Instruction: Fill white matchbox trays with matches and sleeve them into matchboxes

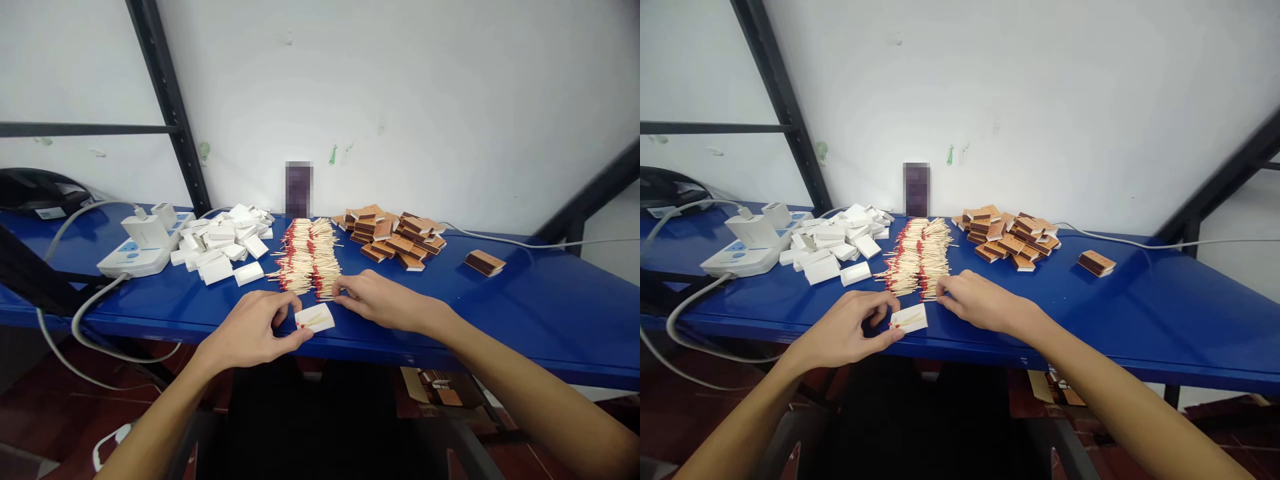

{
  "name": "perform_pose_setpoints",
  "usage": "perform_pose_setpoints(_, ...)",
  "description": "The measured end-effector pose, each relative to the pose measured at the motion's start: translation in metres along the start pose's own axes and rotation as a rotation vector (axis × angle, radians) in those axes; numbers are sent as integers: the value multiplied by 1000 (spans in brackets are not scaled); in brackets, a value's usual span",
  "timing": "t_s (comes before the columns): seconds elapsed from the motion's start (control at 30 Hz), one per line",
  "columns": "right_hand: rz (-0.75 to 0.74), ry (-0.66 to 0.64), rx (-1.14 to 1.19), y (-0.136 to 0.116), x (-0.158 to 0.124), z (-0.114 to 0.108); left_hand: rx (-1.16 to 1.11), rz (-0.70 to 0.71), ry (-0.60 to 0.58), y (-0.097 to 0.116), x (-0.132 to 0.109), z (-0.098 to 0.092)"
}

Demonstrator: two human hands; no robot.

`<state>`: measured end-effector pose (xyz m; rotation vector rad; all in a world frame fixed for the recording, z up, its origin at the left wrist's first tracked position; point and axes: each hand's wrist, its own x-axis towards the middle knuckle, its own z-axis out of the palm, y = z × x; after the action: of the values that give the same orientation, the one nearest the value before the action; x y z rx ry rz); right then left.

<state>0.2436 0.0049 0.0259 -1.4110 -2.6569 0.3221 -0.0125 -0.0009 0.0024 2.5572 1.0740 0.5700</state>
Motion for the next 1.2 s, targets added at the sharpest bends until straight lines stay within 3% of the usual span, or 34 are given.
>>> perform_pose_setpoints(0.3, -16, -74, 12, -6, 5, -3, -9, 5, -14, -1, 1, -1)
perform_pose_setpoints(0.47, -30, -2, 81, -8, 1, -11, 12, 8, -2, -2, 0, 1)
perform_pose_setpoints(0.6, -44, 18, 119, -23, -6, -16, 15, -8, -5, -1, 0, 2)
perform_pose_setpoints(0.8, -103, -42, 122, -42, -7, -3, 19, 1, 7, -2, 0, 3)
perform_pose_setpoints(1.2, 47, 35, 39, -19, -15, -13, 31, -11, 22, 0, 0, 3)
